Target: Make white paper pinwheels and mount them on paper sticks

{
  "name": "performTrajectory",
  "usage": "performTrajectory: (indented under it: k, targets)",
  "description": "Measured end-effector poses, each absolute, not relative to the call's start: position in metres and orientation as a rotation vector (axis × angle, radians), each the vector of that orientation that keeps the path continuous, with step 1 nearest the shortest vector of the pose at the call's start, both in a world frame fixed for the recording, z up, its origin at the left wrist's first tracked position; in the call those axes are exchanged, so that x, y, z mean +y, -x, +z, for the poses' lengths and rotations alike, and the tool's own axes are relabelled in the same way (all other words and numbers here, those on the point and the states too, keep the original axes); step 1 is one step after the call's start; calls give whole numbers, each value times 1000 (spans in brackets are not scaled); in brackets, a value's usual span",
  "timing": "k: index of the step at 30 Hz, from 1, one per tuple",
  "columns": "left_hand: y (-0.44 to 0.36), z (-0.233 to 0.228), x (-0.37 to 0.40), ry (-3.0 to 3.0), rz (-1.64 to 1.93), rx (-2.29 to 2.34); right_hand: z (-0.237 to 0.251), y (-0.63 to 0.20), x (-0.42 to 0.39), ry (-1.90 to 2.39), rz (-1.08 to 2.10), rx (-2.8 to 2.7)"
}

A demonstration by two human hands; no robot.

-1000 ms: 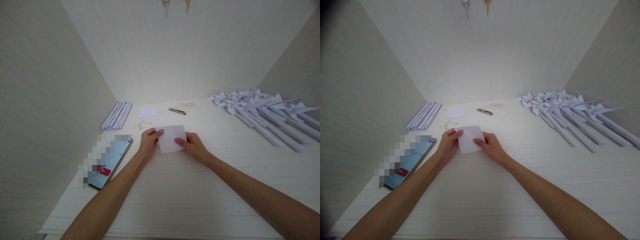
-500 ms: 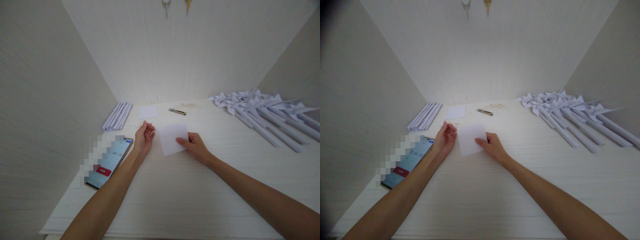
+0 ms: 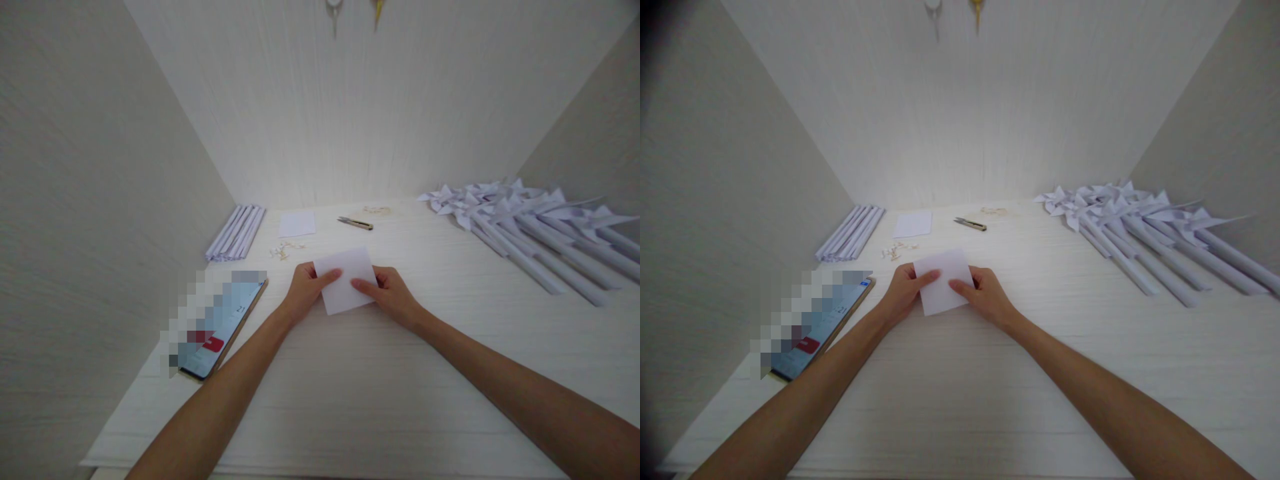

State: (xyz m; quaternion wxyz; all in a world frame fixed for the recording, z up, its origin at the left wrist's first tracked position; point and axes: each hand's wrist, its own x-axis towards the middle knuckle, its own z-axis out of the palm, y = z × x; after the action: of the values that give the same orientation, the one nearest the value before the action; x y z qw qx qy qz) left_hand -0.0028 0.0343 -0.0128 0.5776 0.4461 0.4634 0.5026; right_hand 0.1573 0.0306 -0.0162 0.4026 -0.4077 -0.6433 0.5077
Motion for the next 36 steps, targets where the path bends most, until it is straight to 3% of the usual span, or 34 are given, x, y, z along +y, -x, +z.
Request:
performTrajectory:
  k: [30,36]
  targets:
    - [16,-6,47,-707,1542,963,-18,-158,30,1054,1325,-1490]
    - [6,-12,40,-962,1336,984,-17,-158,30,1070,1340,-1477]
